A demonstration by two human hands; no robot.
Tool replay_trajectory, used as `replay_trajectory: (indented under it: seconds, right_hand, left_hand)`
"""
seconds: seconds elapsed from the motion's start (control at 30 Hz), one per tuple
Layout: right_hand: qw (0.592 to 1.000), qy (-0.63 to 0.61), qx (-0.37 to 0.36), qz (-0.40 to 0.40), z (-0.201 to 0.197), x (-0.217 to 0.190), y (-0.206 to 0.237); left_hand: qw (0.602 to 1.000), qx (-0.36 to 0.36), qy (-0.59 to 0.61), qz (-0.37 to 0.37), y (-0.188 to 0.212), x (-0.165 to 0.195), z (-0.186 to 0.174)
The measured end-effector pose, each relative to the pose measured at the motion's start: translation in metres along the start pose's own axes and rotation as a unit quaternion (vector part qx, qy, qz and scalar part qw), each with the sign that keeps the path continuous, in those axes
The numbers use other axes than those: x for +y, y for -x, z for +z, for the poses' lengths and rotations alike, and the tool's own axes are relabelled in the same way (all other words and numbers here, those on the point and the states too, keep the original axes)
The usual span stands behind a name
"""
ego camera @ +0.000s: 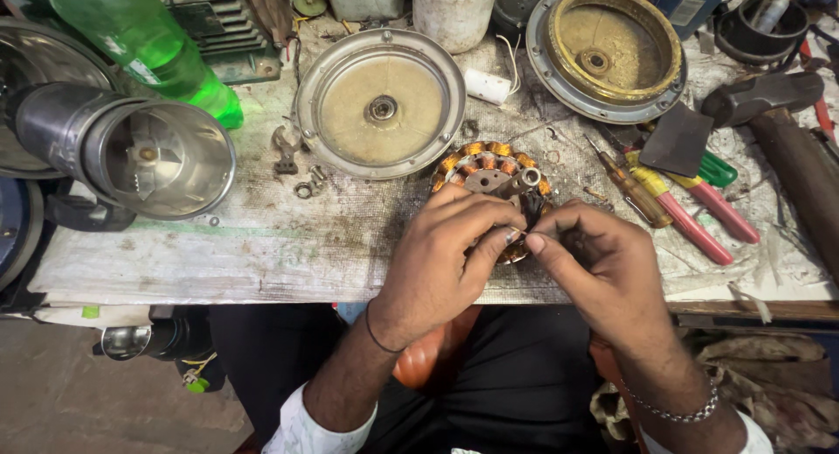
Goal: The person uses a metal file to smooth the surface of a motor armature held in the left hand. After filing, the person inspects the armature by rotating it and checking the commutator segments.
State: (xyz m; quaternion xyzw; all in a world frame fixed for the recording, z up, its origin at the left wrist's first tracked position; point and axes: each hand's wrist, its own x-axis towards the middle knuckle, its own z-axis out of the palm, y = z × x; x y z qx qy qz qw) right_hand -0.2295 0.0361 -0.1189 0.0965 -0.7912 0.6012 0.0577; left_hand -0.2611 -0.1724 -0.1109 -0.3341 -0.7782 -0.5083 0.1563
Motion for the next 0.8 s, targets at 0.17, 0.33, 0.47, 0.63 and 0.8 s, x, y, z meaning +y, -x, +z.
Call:
replay_trajectory:
  seconds: [0.17, 0.33, 0.47, 0.63, 0.8]
  right_hand:
    - [0.991, 0.09, 0.04, -0.092, 0.004, -0.007, -0.001]
    - [0.881, 0.356, 0.127, -0.283, 0.015, -0.016, 0.005]
    - [0.849, 0.391, 0.14, -0.328, 0.02, -0.021, 0.003]
    - [0.868, 0.36, 0.12, -0.32, 0.014, -0.02, 0.001]
    - [0.866, 0.362, 0.117, -0.323, -0.001, -0.002, -0.048]
  left_hand:
    - [1.0, 0.003, -0.029, -0.003, 0.001, 0.003, 0.002]
    - [0.999, 0.013, -0.041, 0.002, 0.001, 0.003, 0.007]
    - [0.999, 0.017, -0.04, 0.001, 0.001, 0.003, 0.005]
    - [0.999, 0.013, -0.028, -0.007, 0.002, 0.003, 0.004]
    - [1.0, 0.009, -0.021, -0.002, 0.001, 0.003, 0.002]
